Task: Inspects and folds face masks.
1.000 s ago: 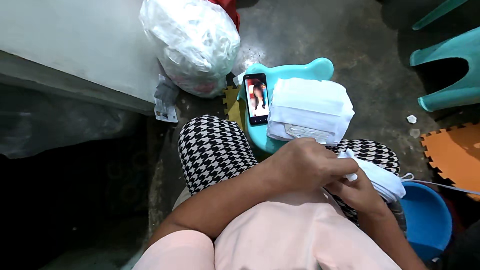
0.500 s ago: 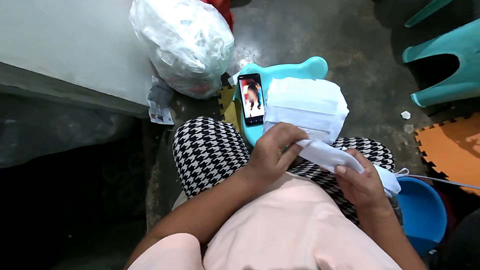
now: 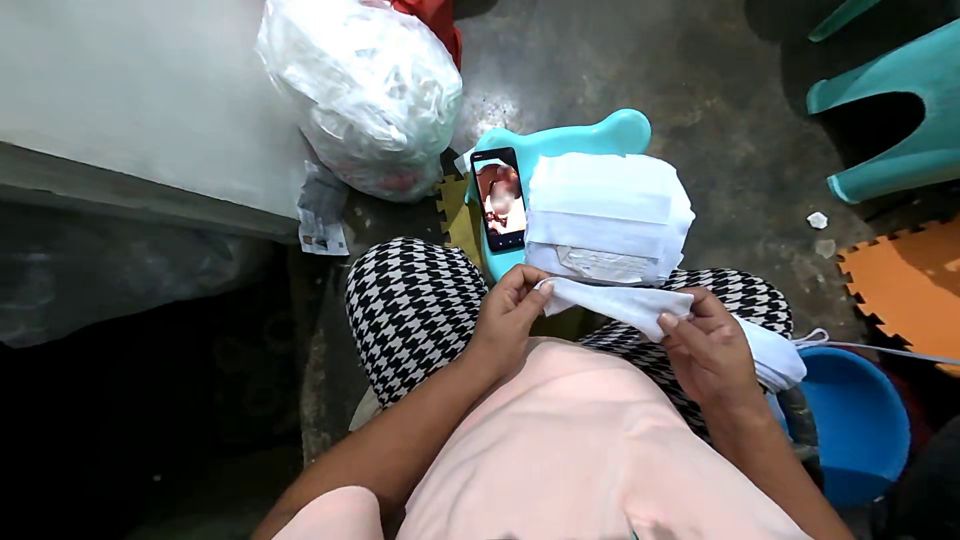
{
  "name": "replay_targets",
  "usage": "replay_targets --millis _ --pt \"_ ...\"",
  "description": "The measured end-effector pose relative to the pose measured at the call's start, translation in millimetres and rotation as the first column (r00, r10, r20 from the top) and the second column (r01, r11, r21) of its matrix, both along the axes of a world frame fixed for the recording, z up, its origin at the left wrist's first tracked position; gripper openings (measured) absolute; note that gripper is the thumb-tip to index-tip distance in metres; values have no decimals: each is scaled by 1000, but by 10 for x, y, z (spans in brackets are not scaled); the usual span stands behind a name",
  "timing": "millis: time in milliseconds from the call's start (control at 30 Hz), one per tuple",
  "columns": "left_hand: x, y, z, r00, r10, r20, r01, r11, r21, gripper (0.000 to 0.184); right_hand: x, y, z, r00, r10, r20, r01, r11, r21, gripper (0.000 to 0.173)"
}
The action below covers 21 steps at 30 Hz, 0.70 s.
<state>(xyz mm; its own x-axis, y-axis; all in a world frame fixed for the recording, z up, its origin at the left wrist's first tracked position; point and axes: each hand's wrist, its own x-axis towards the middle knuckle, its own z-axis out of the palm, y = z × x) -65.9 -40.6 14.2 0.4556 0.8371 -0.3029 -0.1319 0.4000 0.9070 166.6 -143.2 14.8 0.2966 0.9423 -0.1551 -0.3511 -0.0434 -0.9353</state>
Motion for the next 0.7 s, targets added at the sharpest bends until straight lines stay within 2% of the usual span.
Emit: replay_targets --millis 167,333,433,600,700 --pt "6 18 2 1000 3 25 0 992 -127 11 10 -10 -40 997 -7 79 5 1000 17 7" --pt "7 31 -14 998 -2 56 11 986 -166 30 4 14 -13 995 -36 93 34 999 23 17" --pt "-11 30 -18 997 -34 69 43 990 -136 19 -2 24 5 992 -54 113 55 998 -3 18" --pt "-13 44 34 995 -82 54 91 978 -187 28 -23 56 48 974 -58 220 70 996 -49 24" --pt "-15 79 57 996 -91 22 93 974 -205 20 -26 99 52 963 -68 261 77 997 -27 34"
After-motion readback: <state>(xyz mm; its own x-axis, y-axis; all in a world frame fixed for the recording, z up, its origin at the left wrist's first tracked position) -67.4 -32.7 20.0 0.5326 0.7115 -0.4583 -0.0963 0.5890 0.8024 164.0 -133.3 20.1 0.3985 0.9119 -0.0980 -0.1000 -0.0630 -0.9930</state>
